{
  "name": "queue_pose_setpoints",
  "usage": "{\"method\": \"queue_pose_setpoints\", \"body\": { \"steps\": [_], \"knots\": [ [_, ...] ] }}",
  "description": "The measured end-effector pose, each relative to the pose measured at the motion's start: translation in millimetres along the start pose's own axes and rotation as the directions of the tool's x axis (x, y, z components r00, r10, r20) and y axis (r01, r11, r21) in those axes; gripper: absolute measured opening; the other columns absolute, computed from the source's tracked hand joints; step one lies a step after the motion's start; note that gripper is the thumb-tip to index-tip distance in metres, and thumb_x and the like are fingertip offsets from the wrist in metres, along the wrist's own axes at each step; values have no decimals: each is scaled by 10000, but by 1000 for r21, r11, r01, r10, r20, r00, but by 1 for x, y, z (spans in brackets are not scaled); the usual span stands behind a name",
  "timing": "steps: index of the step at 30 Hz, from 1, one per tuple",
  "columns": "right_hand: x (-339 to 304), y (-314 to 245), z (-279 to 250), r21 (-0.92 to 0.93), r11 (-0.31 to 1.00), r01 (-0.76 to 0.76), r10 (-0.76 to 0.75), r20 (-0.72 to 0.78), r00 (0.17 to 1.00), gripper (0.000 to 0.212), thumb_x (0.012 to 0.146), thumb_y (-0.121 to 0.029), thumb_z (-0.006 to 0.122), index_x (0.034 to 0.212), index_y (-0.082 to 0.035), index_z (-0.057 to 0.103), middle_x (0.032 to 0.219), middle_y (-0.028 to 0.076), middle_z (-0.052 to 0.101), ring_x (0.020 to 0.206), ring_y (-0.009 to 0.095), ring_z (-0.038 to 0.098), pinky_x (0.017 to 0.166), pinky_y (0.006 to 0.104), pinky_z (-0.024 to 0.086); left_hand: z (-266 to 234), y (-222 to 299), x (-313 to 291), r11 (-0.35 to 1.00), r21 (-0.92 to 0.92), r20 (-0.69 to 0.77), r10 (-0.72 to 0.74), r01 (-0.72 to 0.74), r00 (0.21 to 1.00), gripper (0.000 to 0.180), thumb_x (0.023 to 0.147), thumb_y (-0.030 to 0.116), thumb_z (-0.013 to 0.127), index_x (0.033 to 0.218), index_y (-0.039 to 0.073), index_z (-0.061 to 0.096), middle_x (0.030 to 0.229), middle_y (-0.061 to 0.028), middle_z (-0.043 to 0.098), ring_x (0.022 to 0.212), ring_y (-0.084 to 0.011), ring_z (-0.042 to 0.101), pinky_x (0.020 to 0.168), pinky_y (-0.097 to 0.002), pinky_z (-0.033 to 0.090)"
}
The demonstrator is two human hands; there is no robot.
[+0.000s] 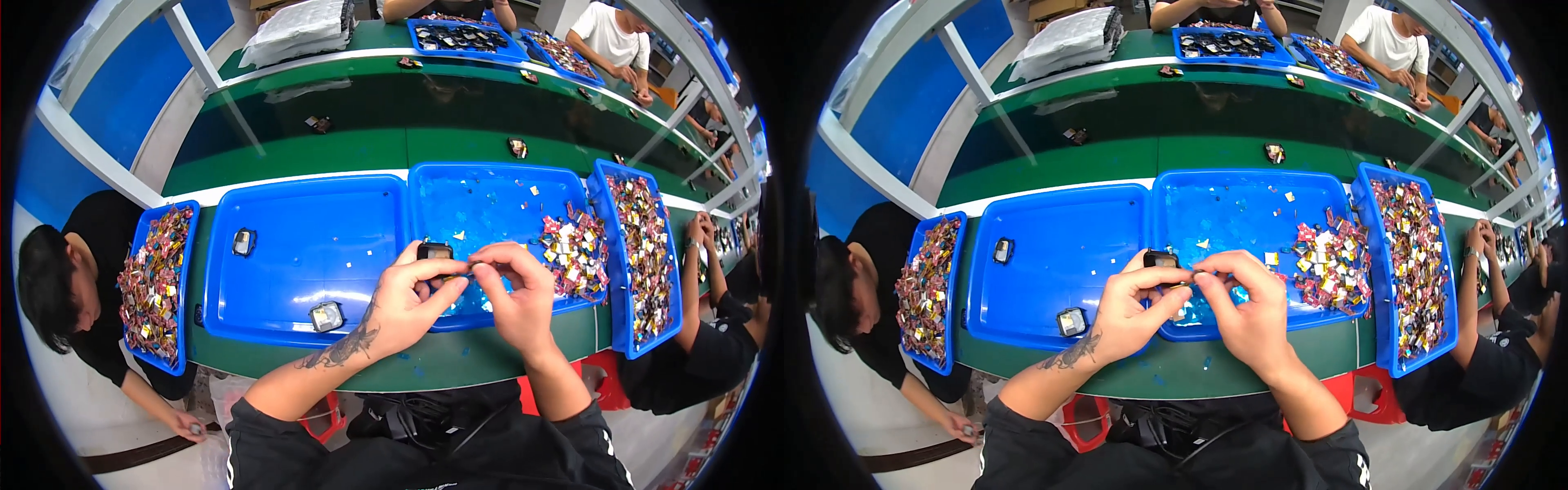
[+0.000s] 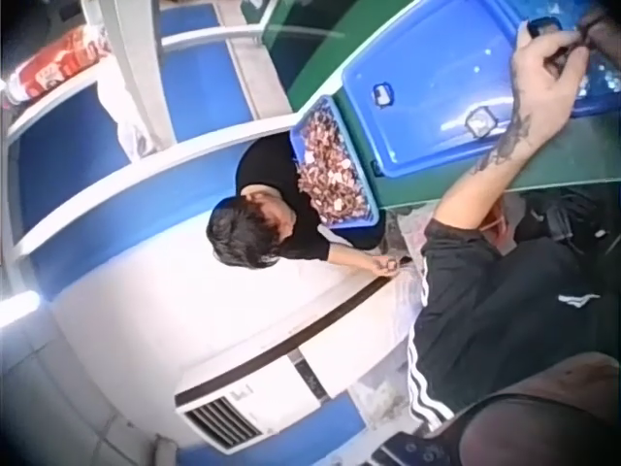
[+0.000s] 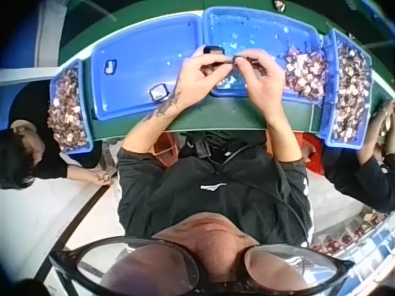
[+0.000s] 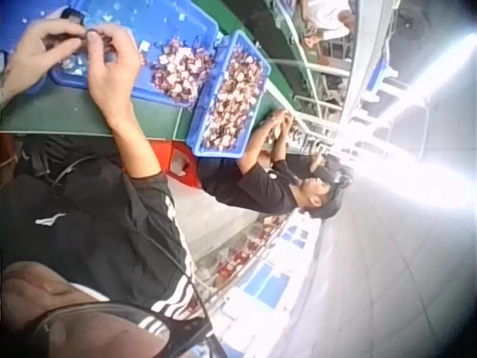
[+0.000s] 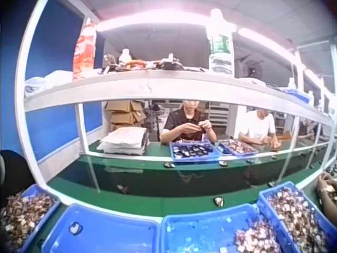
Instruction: Assembling small electronic components into trays at an industrial workstation.
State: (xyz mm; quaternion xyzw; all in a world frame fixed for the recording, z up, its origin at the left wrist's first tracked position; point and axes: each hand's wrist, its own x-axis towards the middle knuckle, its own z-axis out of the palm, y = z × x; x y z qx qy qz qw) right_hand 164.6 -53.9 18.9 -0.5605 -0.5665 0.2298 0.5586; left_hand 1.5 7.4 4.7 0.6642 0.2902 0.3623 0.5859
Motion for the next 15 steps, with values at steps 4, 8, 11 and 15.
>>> {"method": "queue_pose_setpoints", "body": {
  "steps": [4,8,11,15],
  "knots": [
    [-5,-11,-5,-133,990,50,-58,-60,997,124,800,22,699,921,-2,686,863,101,680,739,167,645,644,259,503,-4,6,2,946,-319,8,-58,57,998,314,953,20,512,1265,33,546,1184,-103,582,985,-127,570,792,-235,467],
    [1,-24,0,-229,972,53,-34,86,996,150,805,19,689,948,-22,701,844,102,670,722,186,645,605,277,498,-2,6,0,889,-454,14,-61,61,998,375,971,-5,462,1346,16,463,1248,-143,562,1126,-157,564,941,-300,479],
    [5,-29,5,-259,966,17,10,105,994,152,802,16,692,946,-30,702,835,96,663,717,193,640,605,289,496,-2,-2,-3,908,-418,35,-3,18,999,361,972,3,470,1333,-23,456,1259,-139,560,1156,-171,556,969,-312,472],
    [7,-35,5,-344,935,87,-59,93,994,157,796,13,695,946,-31,702,829,85,663,703,176,623,616,289,488,-6,2,-1,875,-472,88,-69,102,994,416,961,-6,485,1366,-60,413,1278,-161,558,1156,-210,569,987,-350,485]
  ]
}}
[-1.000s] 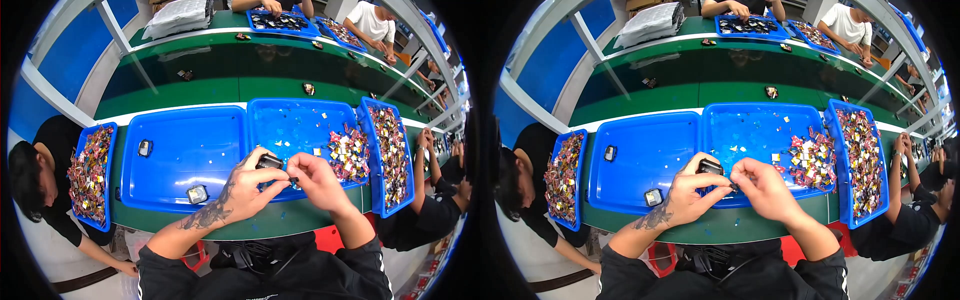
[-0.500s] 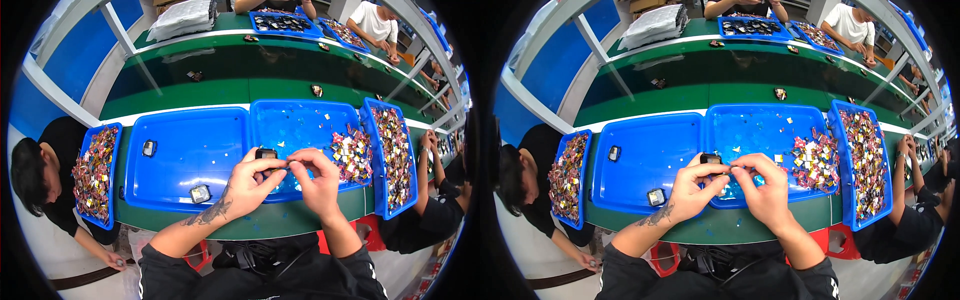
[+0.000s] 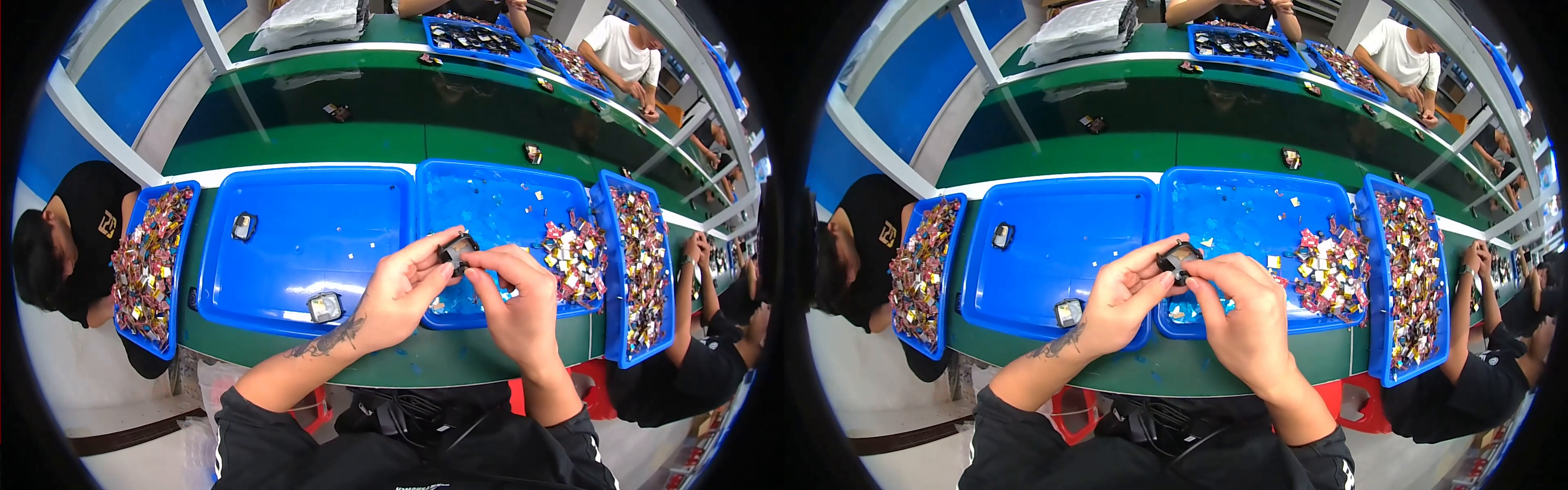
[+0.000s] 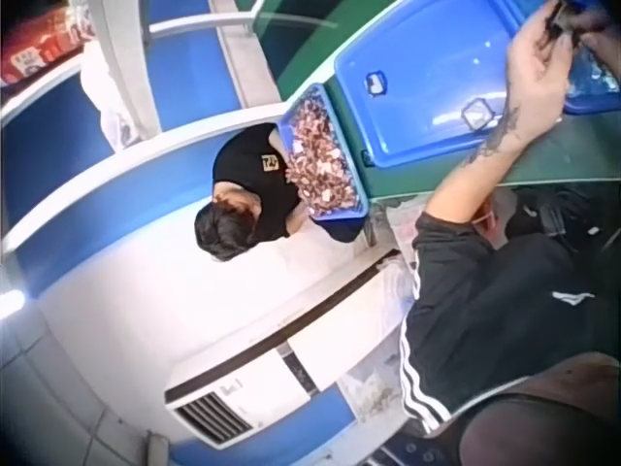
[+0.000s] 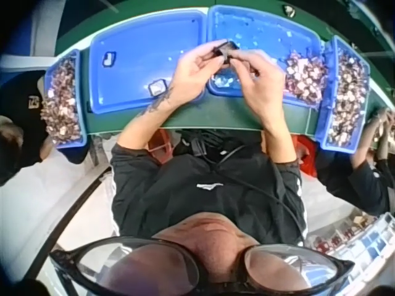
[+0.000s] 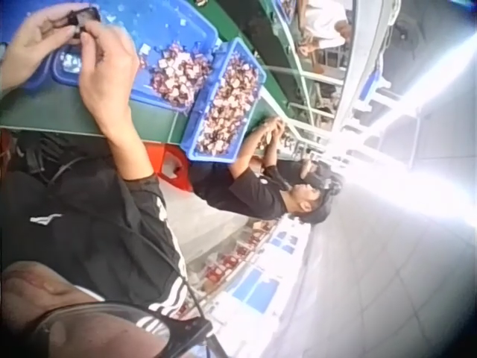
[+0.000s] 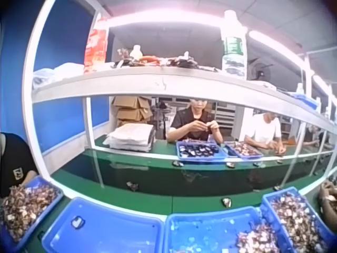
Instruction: Assembling small electronic components into trays at an industrial workstation.
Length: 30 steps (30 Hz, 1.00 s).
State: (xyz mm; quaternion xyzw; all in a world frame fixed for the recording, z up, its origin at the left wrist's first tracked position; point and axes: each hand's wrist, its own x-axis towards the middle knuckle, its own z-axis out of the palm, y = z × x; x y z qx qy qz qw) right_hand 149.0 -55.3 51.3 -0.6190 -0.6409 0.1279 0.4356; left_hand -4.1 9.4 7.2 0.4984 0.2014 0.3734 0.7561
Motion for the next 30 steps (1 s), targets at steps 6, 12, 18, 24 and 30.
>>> {"method": "queue_pose_setpoints", "body": {
  "steps": [6,12,18,24,30],
  "knots": [
    [2,-12,-7,121,968,-218,206,110,972,127,777,-3,716,897,-39,695,713,39,649,586,122,510,535,259,403,-3,9,0,995,-26,29,-95,96,995,405,969,55,521,1361,-28,459,1207,-96,612,1092,-149,597,854,-278,547],
    [7,-12,-4,84,982,-168,167,16,986,82,767,-10,722,832,-49,690,686,39,658,548,132,505,516,272,399,-5,7,1,993,-39,83,-104,107,991,406,983,83,500,1376,-9,451,1224,-93,594,1083,-148,591,773,-291,588],
    [8,-10,-3,38,996,-79,79,0,997,78,770,-13,721,836,-47,697,758,72,687,600,179,579,533,290,425,-2,6,-1,993,-18,124,-110,113,986,422,992,89,476,1401,3,419,1251,-106,573,1094,-164,582,749,-297,600],
    [9,-9,-4,30,996,-89,88,24,996,75,778,-10,713,844,-43,696,780,83,690,640,206,619,543,298,442,-2,4,0,994,-8,124,-104,106,987,424,992,85,471,1405,7,415,1252,-108,570,1086,-156,580,732,-307,608],
    [11,-7,-4,-12,998,-58,58,48,997,68,766,-23,719,812,-37,670,782,86,687,676,229,642,579,326,461,-3,0,-2,991,30,101,-133,131,986,426,990,86,479,1406,17,421,1214,-90,580,1049,-141,585,731,-308,609]
  ]
}}
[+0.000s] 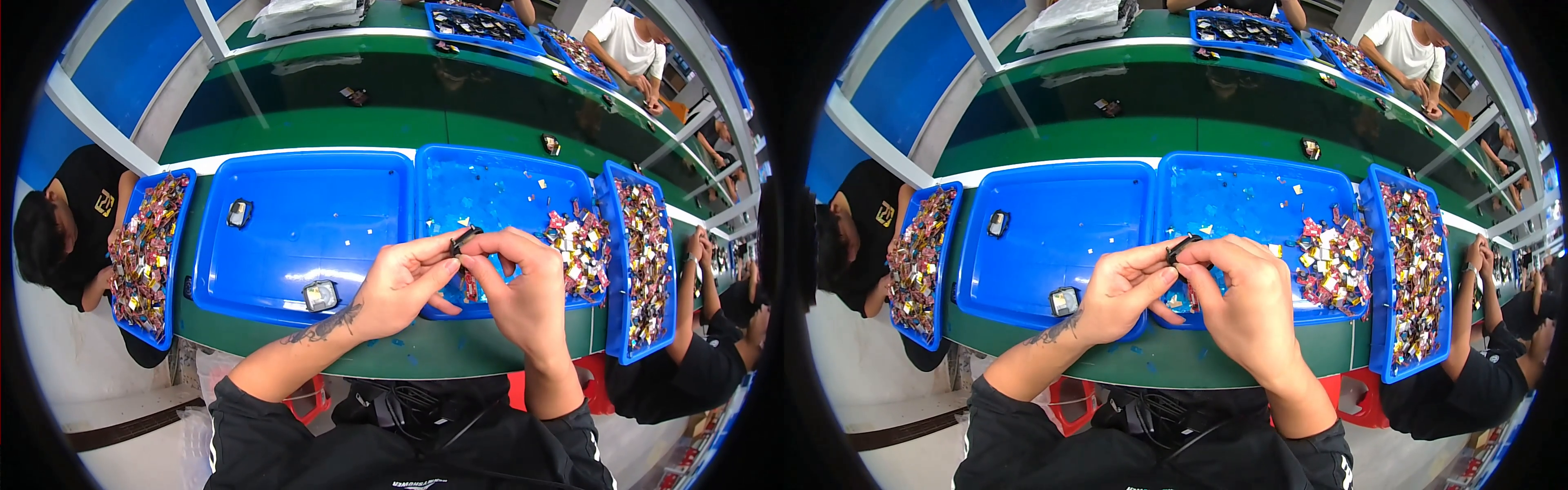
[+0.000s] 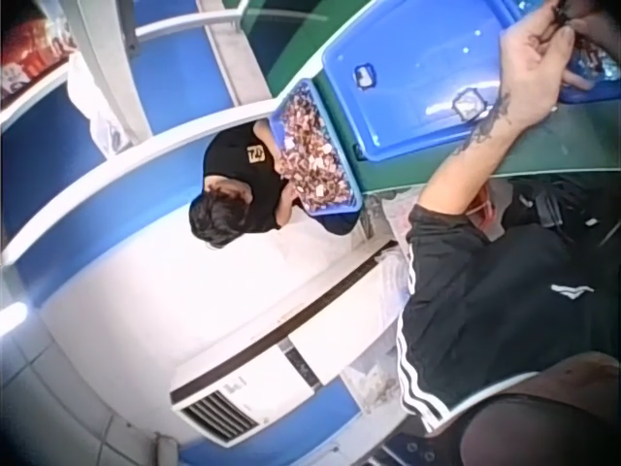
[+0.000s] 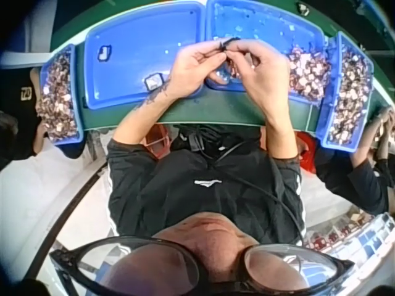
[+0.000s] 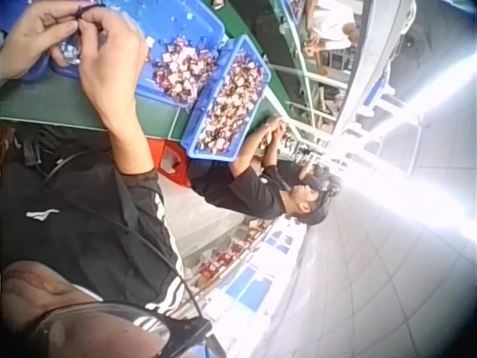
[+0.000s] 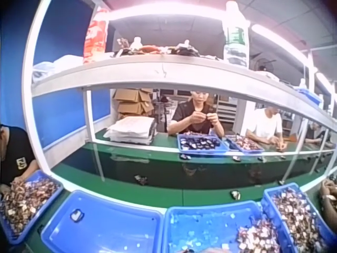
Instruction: Assembling small electronic components into trays at an industrial workstation.
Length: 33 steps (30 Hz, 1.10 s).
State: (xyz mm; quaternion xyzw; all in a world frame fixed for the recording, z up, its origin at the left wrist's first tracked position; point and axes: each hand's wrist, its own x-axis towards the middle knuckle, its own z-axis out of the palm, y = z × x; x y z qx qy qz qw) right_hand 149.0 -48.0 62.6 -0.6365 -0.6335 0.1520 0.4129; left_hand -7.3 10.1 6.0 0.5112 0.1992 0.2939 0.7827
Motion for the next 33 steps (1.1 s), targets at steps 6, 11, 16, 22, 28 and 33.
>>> {"method": "queue_pose_setpoints", "body": {
  "steps": [6,11,16,22,28,33],
  "knots": [
    [2,4,-5,-55,997,-45,45,3,999,197,714,-53,762,774,-31,576,657,48,594,617,205,577,571,335,428,6,5,-3,1000,31,-20,6,-6,1000,418,987,68,471,1396,-6,423,1244,-119,565,1042,-167,589,716,-319,618],
    [4,12,-7,-16,998,-65,65,31,997,258,698,-54,784,797,-40,546,669,32,511,636,147,513,570,301,410,8,7,-3,1000,29,-13,-5,5,1000,408,984,54,462,1378,-44,424,1274,-153,555,1071,-215,607,687,-329,627],
    [-21,12,-8,493,846,-204,236,-3,972,272,718,-2,782,929,-26,612,870,34,617,855,100,603,730,263,533,8,9,2,990,-59,-188,113,-126,976,406,978,65,475,1364,-51,430,1242,-155,571,1048,-216,623,665,-320,627],
    [-29,25,-4,556,791,-255,267,62,962,184,812,29,714,980,23,639,918,60,647,865,103,626,760,259,559,9,20,-2,994,-69,-147,69,-79,987,380,984,48,458,1363,46,483,1254,-137,561,1052,-182,613,733,-301,608],
    [-26,19,-3,546,789,-281,251,132,959,153,823,34,699,963,21,638,921,51,648,855,98,628,748,259,569,12,15,-6,970,218,-109,139,-112,984,300,971,-1,459,1238,4,595,1202,-114,569,1030,-166,613,734,-267,612],
    [-27,18,-1,448,857,-256,246,81,966,139,824,36,698,945,27,631,932,53,648,865,109,637,739,259,572,8,18,-5,970,209,-104,149,-125,983,289,957,-31,462,1191,2,627,1216,-125,568,1046,-179,614,760,-278,610]
  ]
}}
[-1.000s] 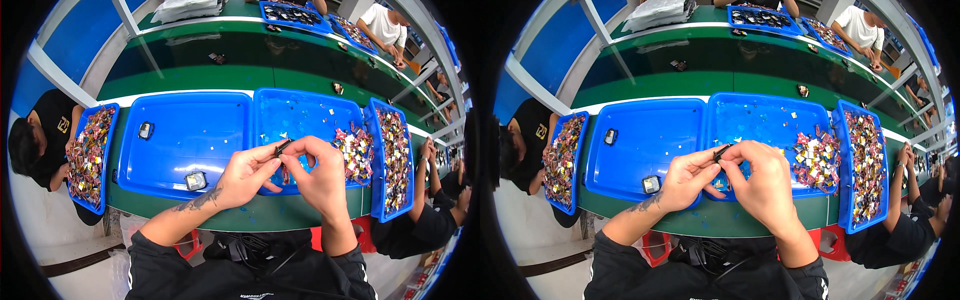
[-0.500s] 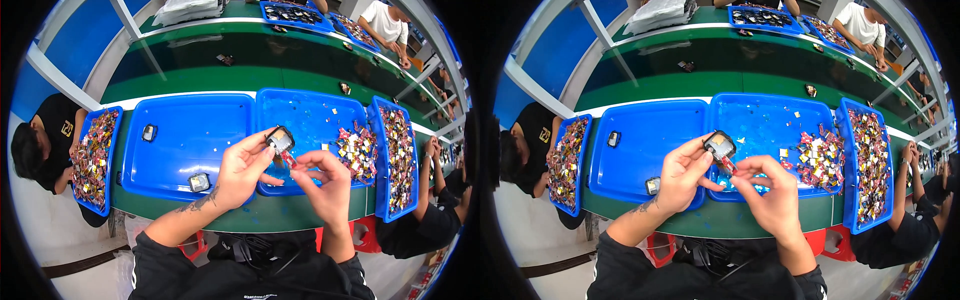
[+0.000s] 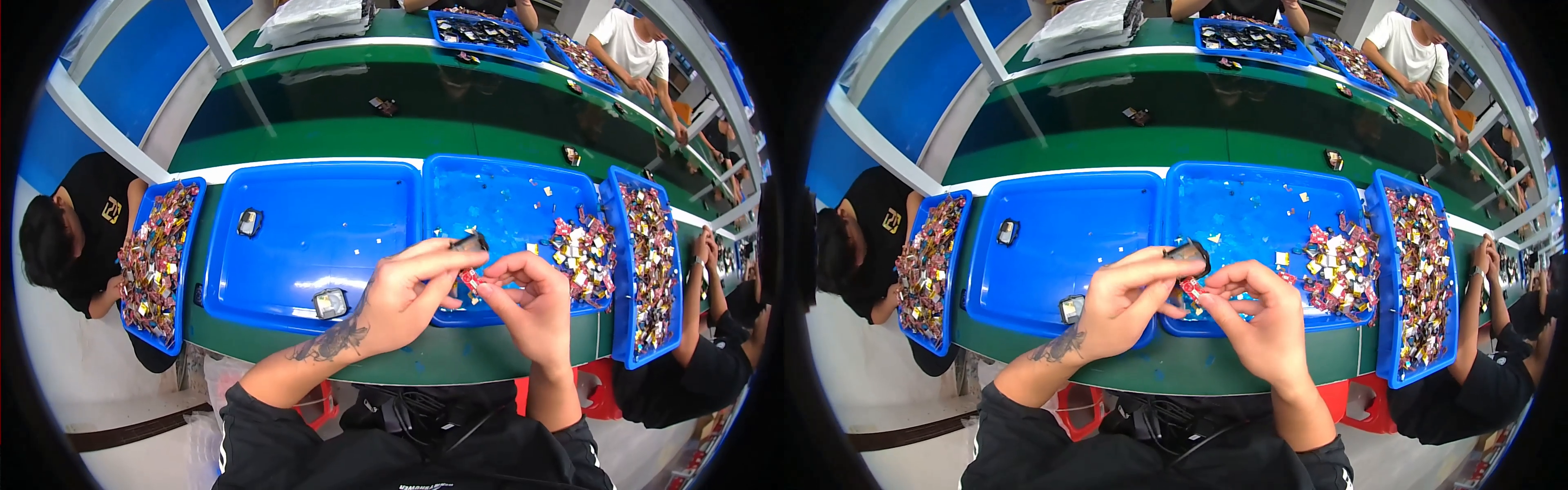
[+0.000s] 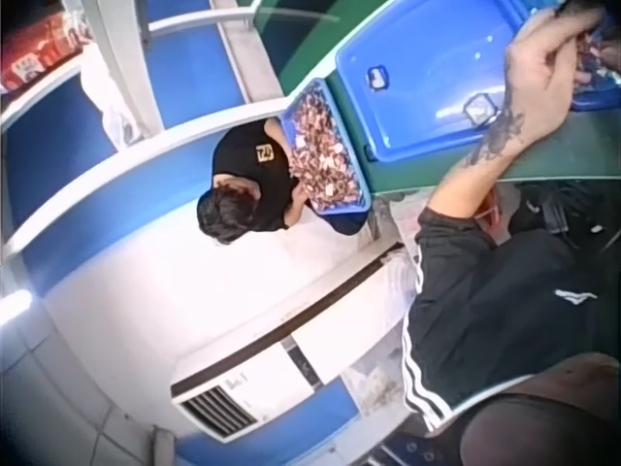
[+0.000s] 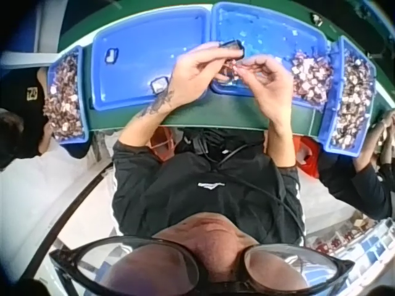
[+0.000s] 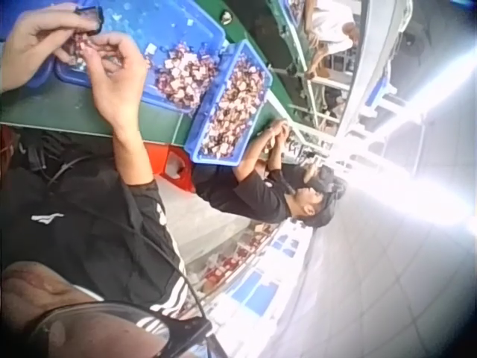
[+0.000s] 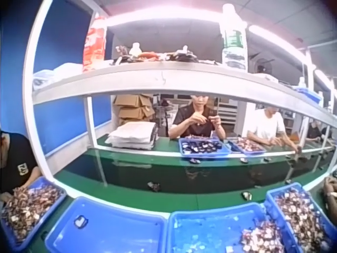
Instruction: Assembling small electronic components into trays at an industrial workstation.
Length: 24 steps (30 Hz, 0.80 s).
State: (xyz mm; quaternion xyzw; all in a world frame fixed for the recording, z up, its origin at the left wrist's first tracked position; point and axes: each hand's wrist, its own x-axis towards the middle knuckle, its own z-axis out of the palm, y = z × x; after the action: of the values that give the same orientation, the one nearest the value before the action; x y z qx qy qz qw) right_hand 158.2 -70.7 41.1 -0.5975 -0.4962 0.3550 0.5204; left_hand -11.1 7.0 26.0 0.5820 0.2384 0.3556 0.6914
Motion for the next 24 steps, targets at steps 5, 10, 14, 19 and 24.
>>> {"method": "queue_pose_setpoints", "body": {
  "steps": [5,10,14,19,24],
  "knots": [
    [13,0,-17,312,932,-183,100,265,959,129,811,64,696,920,40,631,884,74,654,885,135,650,766,268,564,-13,9,4,704,553,280,346,-445,895,275,834,-85,606,1085,0,684,1153,-172,638,987,-253,675,783,-308,579],
    [14,4,-23,339,914,-224,100,348,932,83,834,40,682,893,27,625,865,56,641,853,106,615,749,229,524,-11,8,2,691,573,265,353,-441,897,233,800,-50,669,1024,5,708,1026,-149,686,884,-239,698,731,-287,571],
    [10,5,-24,351,913,-210,86,336,938,93,848,38,662,916,17,603,904,39,613,852,85,586,736,216,511,-12,8,0,806,504,248,210,-311,946,167,816,-13,677,980,-3,707,900,-130,668,768,-208,684,651,-270,556],
    [-6,1,-12,345,922,-174,103,215,971,172,837,43,674,980,9,585,928,37,601,850,76,579,728,213,521,-11,-7,-2,978,197,123,-100,74,987,173,850,11,655,1016,-22,693,894,-94,678,755,-96,646,636,-241,541],
    [-12,8,7,173,985,18,-10,-43,999,280,813,49,704,1045,-2,555,907,38,603,819,69,589,694,192,501,-3,-10,-1,995,87,151,-61,48,987,246,878,-11,626,1119,-3,676,1075,-108,663,928,-128,642,758,-242,561]
  ]
}}
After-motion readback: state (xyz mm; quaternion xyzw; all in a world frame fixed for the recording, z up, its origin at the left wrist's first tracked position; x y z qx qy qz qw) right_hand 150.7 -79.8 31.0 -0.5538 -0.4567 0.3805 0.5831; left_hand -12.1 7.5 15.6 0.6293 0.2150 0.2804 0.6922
